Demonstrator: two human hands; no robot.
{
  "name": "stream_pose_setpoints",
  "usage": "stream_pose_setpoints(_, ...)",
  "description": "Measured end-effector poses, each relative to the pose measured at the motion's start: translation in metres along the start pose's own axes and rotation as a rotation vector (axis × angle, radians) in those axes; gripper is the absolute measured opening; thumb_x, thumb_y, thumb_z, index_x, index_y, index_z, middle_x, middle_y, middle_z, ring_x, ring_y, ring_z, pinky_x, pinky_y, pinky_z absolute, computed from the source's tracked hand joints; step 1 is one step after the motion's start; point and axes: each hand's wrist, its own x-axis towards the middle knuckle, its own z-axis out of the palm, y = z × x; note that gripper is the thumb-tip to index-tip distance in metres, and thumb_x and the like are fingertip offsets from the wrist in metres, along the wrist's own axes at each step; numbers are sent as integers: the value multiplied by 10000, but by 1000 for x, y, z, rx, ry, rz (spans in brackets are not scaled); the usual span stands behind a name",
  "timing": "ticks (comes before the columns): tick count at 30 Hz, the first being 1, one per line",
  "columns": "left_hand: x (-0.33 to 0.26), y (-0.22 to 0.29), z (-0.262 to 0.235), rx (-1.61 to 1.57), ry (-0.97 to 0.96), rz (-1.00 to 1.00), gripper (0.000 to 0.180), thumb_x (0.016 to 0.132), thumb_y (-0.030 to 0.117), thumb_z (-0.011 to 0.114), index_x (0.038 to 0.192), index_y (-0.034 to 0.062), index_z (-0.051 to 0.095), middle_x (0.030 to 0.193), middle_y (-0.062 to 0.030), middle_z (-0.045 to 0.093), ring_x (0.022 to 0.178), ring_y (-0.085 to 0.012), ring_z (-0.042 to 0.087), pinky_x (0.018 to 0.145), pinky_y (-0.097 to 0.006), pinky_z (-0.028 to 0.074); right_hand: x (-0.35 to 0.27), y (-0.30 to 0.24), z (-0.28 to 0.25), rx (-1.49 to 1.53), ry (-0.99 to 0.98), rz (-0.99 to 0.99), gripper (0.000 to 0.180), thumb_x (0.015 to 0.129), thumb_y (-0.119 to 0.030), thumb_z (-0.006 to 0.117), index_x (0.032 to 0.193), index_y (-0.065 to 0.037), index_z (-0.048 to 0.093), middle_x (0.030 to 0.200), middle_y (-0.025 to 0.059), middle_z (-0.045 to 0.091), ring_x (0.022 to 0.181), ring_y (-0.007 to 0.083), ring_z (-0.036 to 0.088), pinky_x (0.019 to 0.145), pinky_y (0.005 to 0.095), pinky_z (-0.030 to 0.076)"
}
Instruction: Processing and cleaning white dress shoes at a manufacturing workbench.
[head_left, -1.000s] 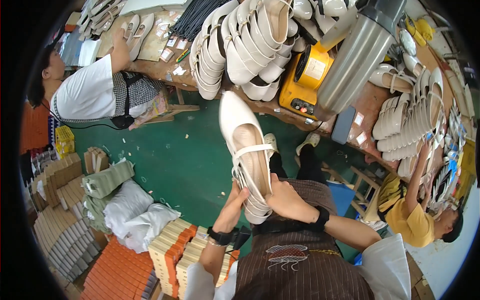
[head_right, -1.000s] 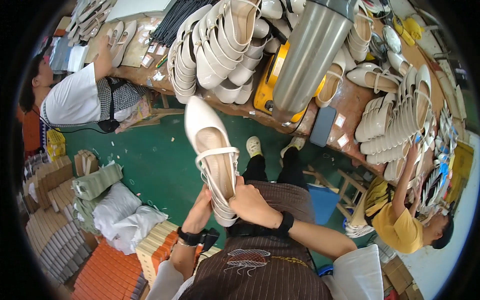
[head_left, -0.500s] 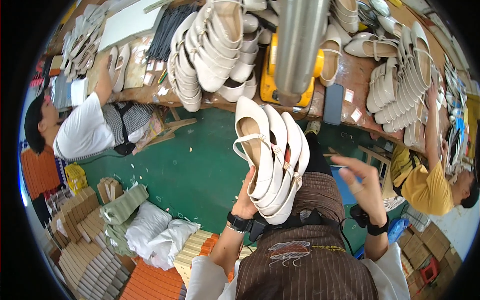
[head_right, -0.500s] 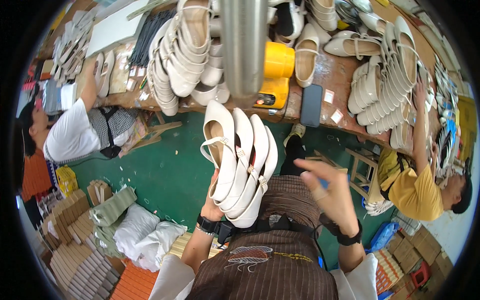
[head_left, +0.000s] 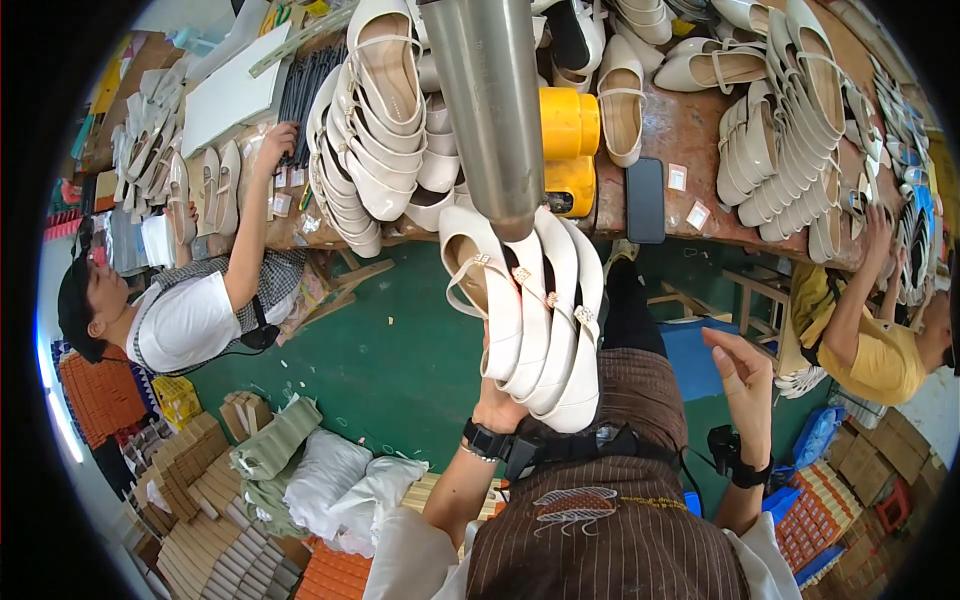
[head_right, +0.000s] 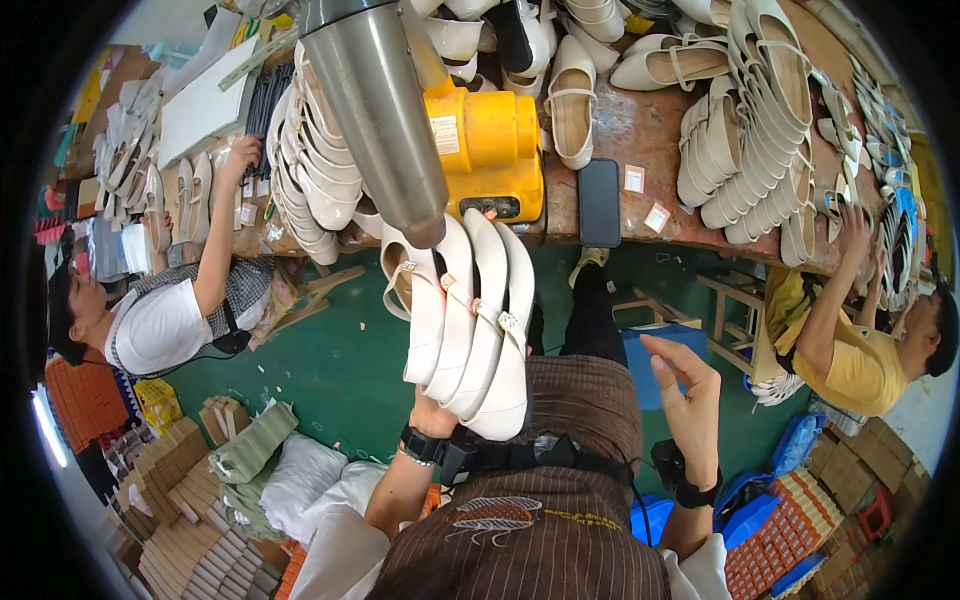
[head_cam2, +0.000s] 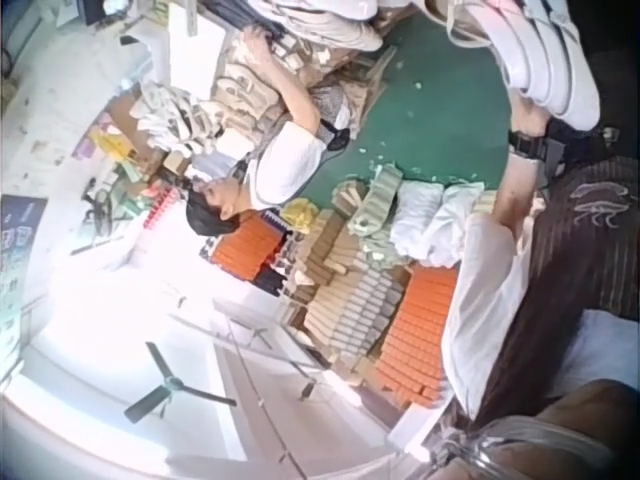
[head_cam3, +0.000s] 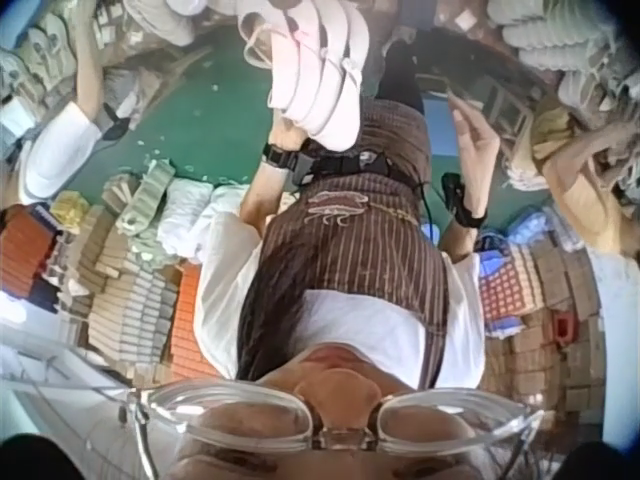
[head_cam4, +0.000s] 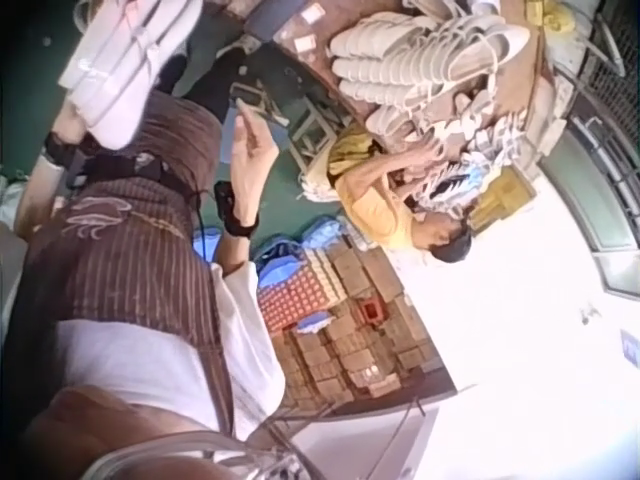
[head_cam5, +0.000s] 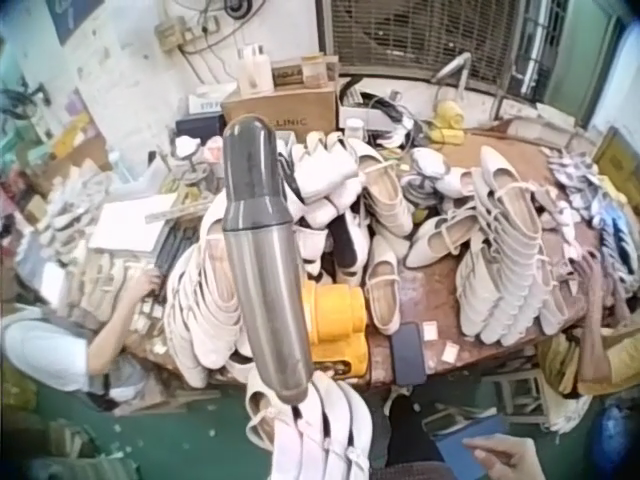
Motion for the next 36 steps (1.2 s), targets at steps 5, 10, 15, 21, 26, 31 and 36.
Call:
stream_pose_setpoints(5, 5, -6, 7, 122, 63, 114, 692, 891, 573, 514, 1405, 122, 405, 1395, -73, 475, 1271, -254, 461, 1091, -453, 347, 13, -2, -2, -46, 2, -17, 235, 904, -63, 568, 1111, 11, 652, 1052, 99, 680, 945, 145, 608, 850, 274, 467)
stream_pose_setpoints(10, 7, -13, -12, 117, 100, 182, 752, 861, 618, 527, 1419, 134, 384, 1401, -56, 467, 1276, -248, 450, 1085, -445, 341, 20, -6, -1, -72, -1, -17, 241, 894, -63, 574, 1110, 10, 652, 1059, 107, 680, 946, 153, 610, 846, 280, 468)
stream_pose_setpoints(15, 11, -8, -4, 116, 94, 286, 774, 868, 650, 483, 1432, 134, 362, 1424, -46, 437, 1298, -243, 419, 1093, -454, 320, 24, -14, 4, -192, -49, -62, 266, 879, -77, 597, 1131, -7, 648, 1092, 127, 674, 946, 196, 624, 839, 299, 476)
stream_pose_setpoints(21, 10, 3, -14, 33, 93, 337, 768, 875, 653, 465, 1426, 127, 371, 1419, -54, 445, 1302, -250, 418, 1095, -459, 318, 31, -28, 11, -277, -139, -102, 288, 874, -66, 597, 1153, -10, 633, 1110, 154, 661, 952, 243, 634, 850, 328, 477)
stream_pose_setpoints(26, 8, 4, -25, -202, 20, 375, 615, 926, 480, 485, 1396, 90, 417, 1398, -75, 479, 1300, -262, 429, 1106, -478, 309, 35, -31, 16, -299, -162, -123, 289, 869, -49, 591, 1151, -2, 628, 1108, 170, 655, 993, 275, 636, 864, 338, 473)
stream_pose_setpoints(31, 10, 9, -12, -387, -67, 371, 539, 962, 381, 467, 1402, 77, 404, 1400, -98, 476, 1310, -273, 422, 1113, -473, 303, 36, -34, 23, -347, -189, -157, 296, 853, -26, 593, 1146, 3, 624, 1091, 183, 656, 1002, 301, 636, 865, 340, 472)
stream_pose_setpoints(36, 2, 11, 20, -357, 40, 327, 501, 961, 314, 464, 1393, 66, 413, 1377, -104, 494, 1251, -301, 459, 1110, -472, 307, 35, -35, 26, -372, -195, -204, 302, 843, -15, 596, 1143, -15, 627, 1084, 182, 655, 988, 326, 634, 854, 344, 478)
